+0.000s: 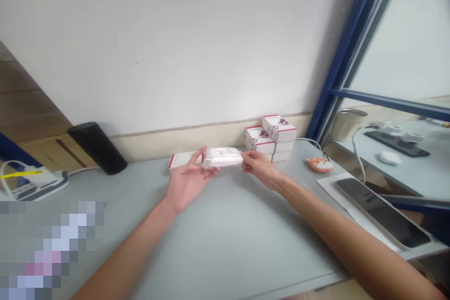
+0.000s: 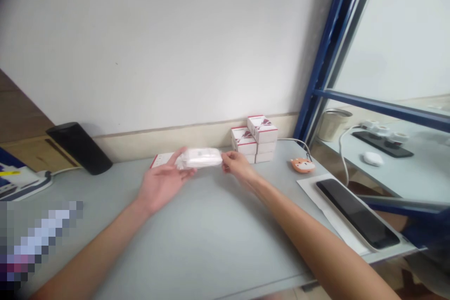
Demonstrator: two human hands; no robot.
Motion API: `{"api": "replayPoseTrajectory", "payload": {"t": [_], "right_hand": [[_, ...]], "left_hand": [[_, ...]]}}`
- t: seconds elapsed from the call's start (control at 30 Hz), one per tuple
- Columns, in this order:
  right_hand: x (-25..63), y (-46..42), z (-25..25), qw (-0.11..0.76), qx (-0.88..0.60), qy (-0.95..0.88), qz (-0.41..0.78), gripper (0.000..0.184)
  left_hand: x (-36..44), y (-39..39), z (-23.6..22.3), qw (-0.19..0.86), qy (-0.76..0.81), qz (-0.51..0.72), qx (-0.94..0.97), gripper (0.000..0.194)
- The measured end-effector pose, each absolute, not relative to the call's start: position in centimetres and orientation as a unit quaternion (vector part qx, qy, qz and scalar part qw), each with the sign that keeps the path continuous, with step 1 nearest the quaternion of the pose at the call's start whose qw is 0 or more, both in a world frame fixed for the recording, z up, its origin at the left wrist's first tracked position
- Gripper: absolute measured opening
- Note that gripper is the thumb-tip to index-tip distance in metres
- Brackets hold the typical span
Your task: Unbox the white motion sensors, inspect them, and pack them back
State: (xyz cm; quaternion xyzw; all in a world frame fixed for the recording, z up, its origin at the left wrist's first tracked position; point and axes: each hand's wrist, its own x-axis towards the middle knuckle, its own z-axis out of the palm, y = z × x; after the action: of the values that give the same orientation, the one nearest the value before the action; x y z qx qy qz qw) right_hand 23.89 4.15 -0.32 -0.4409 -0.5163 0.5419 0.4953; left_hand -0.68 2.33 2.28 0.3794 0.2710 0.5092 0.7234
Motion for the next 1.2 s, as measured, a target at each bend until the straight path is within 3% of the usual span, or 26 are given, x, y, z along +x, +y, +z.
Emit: {"api": "replayPoseTrajectory", "payload": {"t": [0.1, 0.23, 0.37, 0.53, 0.7, 0.9, 1.07, 1.2], "right_hand": [[23.8, 4.1, -0.1, 0.509, -0.418, -0.498, 0.564, 0.058], [23.4, 3.6, 0.3, 0.518, -0.39, -0.494, 0.579, 0.055], [23.1, 3.1, 0.4, 0.485, -0.385, -0.482, 0.619, 0.041], [22.7, 2.9, -0.4, 0.442, -0.397, -0.461, 0.659, 0.024], [22.5, 3.1, -0.8, 0.481, -0.411, -0.461, 0.622, 0.028], [22.0, 2.7, -0.7, 0.531, -0.436, -0.511, 0.517, 0.027], [21.5, 1.9, 0.0, 0.557, -0.409, -0.584, 0.426, 0.024], [21.7, 1.1, 1.0, 0.531, -0.322, -0.691, 0.37, 0.021]], "left_hand": [[-1.0, 2.5, 1.4, 0.676, 0.29, 0.503, 0.454, 0.073], [-0.8, 2.3, 0.9, 0.626, 0.311, 0.502, 0.51, 0.057], [-0.4, 1.6, 2.0, 0.585, 0.313, 0.513, 0.544, 0.061], [0.0, 1.3, 2.8, 0.511, 0.375, 0.526, 0.567, 0.043], [0.3, 1.7, 1.8, 0.442, 0.49, 0.496, 0.564, 0.048], [0.7, 1.2, 1.6, 0.458, 0.517, 0.455, 0.562, 0.052], [0.1, 1.7, 1.4, 0.623, 0.506, 0.411, 0.432, 0.052], [-0.4, 2.5, 0.9, 0.641, 0.499, 0.426, 0.399, 0.057]]}}
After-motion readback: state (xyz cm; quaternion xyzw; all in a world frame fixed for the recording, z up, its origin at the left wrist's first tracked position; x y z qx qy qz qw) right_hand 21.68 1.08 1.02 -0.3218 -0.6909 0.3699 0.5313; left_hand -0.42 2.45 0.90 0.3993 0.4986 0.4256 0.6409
